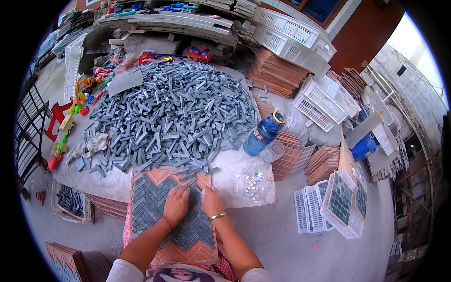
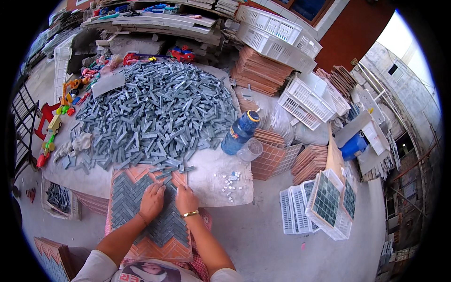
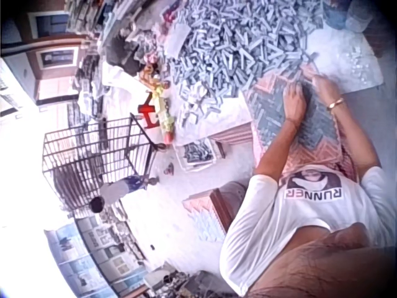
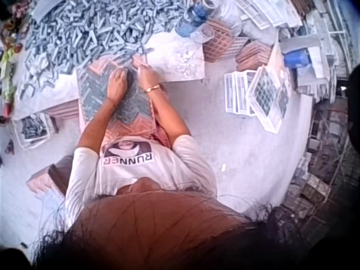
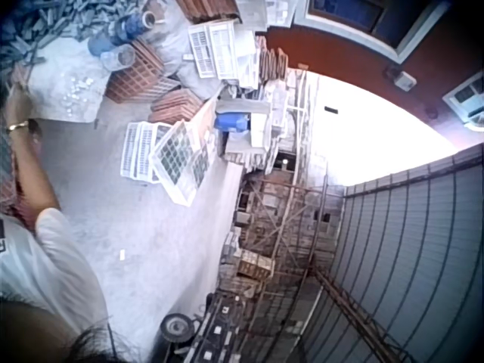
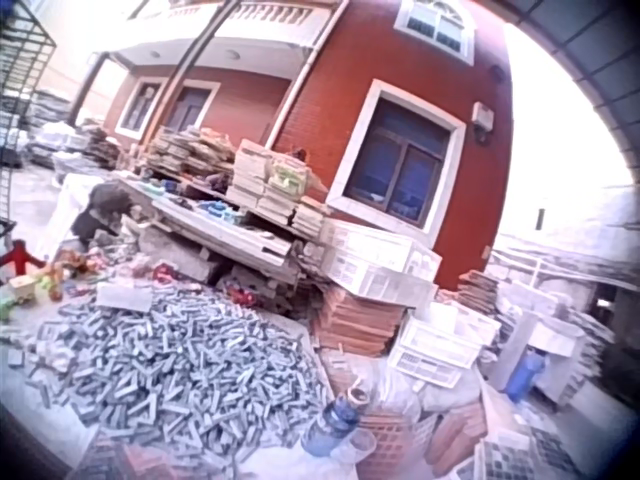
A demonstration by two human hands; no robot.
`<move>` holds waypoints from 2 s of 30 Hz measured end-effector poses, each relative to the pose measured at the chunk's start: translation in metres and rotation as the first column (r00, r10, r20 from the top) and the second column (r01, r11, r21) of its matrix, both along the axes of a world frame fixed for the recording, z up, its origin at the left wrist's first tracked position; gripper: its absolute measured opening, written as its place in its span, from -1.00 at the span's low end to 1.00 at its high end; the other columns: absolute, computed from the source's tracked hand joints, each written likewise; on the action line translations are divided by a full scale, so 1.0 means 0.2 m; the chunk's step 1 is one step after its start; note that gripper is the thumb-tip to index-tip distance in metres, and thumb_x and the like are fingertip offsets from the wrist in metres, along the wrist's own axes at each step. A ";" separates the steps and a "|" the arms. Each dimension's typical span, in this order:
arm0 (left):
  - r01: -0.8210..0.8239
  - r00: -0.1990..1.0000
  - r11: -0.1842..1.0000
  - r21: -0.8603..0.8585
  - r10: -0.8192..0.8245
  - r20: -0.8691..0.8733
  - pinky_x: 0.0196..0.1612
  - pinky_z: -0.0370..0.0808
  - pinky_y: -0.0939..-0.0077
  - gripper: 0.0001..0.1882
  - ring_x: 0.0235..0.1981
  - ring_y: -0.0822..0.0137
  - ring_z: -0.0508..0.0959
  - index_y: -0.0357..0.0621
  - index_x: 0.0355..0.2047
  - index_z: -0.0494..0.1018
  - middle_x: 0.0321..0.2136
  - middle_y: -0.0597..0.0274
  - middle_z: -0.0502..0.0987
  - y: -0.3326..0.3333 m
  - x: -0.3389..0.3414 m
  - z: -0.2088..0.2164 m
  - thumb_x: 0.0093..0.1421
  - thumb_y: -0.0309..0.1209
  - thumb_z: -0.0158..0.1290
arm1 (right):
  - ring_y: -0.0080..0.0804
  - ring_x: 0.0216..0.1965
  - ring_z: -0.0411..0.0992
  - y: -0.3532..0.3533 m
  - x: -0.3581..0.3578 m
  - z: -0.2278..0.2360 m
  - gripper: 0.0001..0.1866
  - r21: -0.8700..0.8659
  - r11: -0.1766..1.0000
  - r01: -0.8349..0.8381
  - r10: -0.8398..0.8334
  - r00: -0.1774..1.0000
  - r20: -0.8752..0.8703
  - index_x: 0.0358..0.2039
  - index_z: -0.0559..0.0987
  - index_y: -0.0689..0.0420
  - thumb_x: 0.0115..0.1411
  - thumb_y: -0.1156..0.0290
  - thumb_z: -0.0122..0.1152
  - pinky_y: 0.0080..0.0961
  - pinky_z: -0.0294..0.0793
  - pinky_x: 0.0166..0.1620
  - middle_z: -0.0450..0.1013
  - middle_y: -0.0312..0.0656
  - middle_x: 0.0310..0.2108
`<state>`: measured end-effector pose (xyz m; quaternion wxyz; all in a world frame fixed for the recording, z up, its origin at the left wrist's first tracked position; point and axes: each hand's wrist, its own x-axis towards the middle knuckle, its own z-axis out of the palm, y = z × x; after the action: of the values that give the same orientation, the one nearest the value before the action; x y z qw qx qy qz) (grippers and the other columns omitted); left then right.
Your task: The person arranges small rectangular tiles by hand onto a flat board to form a herringbone pattern. They repeatedly pick tiles from a nearby pile, place them in sequence, and adjust their positions to maintain alignment.
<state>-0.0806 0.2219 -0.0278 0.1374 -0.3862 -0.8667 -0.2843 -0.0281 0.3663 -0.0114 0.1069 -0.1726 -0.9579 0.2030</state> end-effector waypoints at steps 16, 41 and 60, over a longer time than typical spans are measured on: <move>-0.017 1.000 1.000 0.001 0.017 0.010 0.01 0.32 0.28 -0.73 -0.07 0.13 0.40 -0.26 -0.23 0.41 -0.15 0.07 0.43 0.00 0.00 0.01 0.02 -0.50 -0.10 | -0.09 -0.32 0.45 0.14 -0.03 -0.03 -0.84 -0.301 0.952 -0.056 0.037 0.997 -0.070 -0.35 0.54 0.16 0.02 0.40 0.16 -0.29 0.42 -0.25 0.48 -0.03 -0.38; -0.037 0.999 0.999 0.035 0.037 -0.003 -0.01 0.33 0.29 -0.79 -0.12 0.11 0.41 -0.24 -0.28 0.41 -0.20 0.09 0.43 -0.01 0.00 0.02 0.03 -0.50 -0.06 | -0.22 -0.38 0.46 0.16 0.06 0.03 -0.80 -0.307 0.930 -0.203 0.183 0.979 -0.092 -0.33 0.57 0.16 -0.04 0.49 0.21 -0.40 0.44 -0.28 0.47 -0.08 -0.41; -0.021 0.998 1.000 0.005 0.021 0.052 0.00 0.32 0.25 -0.73 -0.09 0.08 0.40 -0.23 -0.23 0.40 -0.14 0.07 0.41 0.00 0.00 0.02 0.02 -0.49 -0.08 | -0.10 -0.29 0.42 -0.01 0.17 -0.01 -0.73 -0.114 0.983 -0.147 0.117 0.965 -0.237 -0.25 0.45 0.07 -0.02 0.43 0.22 -0.24 0.42 -0.29 0.44 -0.14 -0.35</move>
<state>-0.0801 0.2211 -0.0243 0.1189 -0.3689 -0.8732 -0.2955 0.0051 0.3644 -0.0127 0.1912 -0.0905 -0.9332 0.2905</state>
